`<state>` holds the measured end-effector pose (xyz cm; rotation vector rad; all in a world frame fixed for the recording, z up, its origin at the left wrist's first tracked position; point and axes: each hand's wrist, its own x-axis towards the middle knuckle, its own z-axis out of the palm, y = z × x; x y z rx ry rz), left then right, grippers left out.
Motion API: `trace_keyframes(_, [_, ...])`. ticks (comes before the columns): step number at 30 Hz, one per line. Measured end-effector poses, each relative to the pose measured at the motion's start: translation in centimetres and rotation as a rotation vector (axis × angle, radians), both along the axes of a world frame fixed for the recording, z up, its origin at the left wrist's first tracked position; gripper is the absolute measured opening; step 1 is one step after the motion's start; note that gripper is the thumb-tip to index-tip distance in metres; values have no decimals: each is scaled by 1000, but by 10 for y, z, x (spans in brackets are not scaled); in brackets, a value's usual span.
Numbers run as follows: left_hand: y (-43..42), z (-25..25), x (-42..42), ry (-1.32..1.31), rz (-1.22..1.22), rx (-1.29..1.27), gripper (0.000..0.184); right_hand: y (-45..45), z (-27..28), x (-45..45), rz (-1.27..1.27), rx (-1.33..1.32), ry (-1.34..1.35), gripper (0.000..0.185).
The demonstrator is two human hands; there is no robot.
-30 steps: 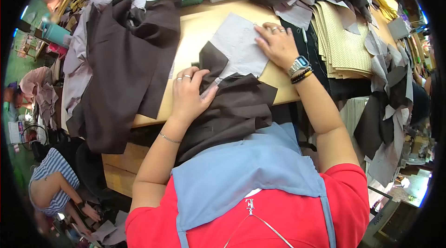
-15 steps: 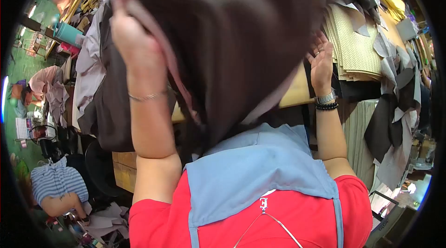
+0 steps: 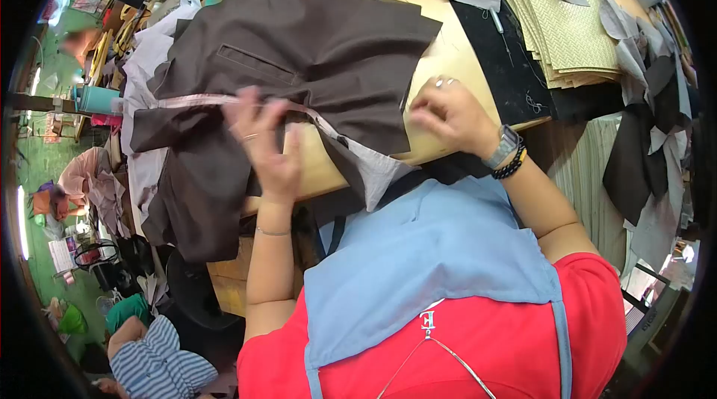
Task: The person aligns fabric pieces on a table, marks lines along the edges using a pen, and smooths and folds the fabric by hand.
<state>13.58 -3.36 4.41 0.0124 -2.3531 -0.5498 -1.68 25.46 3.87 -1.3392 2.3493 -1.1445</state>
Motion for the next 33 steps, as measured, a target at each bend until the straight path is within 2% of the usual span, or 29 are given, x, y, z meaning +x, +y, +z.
trace_keyframes(1, [14,3,-1,-101,-153,22,39,-3,6,9,76,145,19,31])
trace_keyframes(2, [28,9,-2,-254,-233,-21,40,-8,-4,21,66,30,141,31])
trace_keyframes(4, [47,21,-13,-289,-502,-180,45,-10,-8,33,149,32,280,30])
trace_keyframes(5, [56,21,-15,-316,-587,-158,44,-10,-10,36,188,35,351,30])
trace_keyframes(7, [62,24,-20,-450,-676,-261,37,-8,-9,38,235,60,173,27])
trace_keyframes(10, [59,24,-30,-610,-685,-33,32,-5,5,28,251,110,-198,23])
trace_keyframes(13, [64,39,-34,-607,-521,254,28,0,12,16,235,-111,-816,22])
trace_keyframes(14, [61,33,-39,-612,-522,384,23,3,16,10,275,-89,-1028,22])
trace_keyframes(17, [61,31,-42,-594,-423,790,14,15,43,-3,297,-44,-986,28])
trace_keyframes(18, [56,29,-43,-588,-457,856,13,17,41,-10,292,-102,-990,34])
trace_keyframes(19, [53,30,-44,-611,-477,909,14,21,42,-17,282,-137,-919,32])
trace_keyframes(21, [51,30,-46,-658,-519,1015,14,25,42,-24,167,-342,-1012,31])
trace_keyframes(22, [48,23,-46,-656,-576,1088,11,26,42,-24,32,-352,-1087,36])
trace_keyframes(23, [50,21,-47,-597,-579,1199,11,26,37,-24,23,-415,-1169,43])
trace_keyframes(25, [56,19,-47,-472,-577,1417,12,22,13,-25,11,-543,-1333,59])
trace_keyframes(27, [60,20,-46,-421,-574,1437,18,21,-11,-20,121,-472,-1325,69])
trace_keyframes(29, [65,17,-43,-386,-528,1430,20,12,-1,-1,60,-422,-1245,54])
trace_keyframes(30, [65,13,-41,-390,-548,1426,22,7,4,4,30,-443,-1258,39])
trace_keyframes(33, [71,10,-36,-378,-561,1363,23,-3,-4,4,-29,-456,-1257,29])
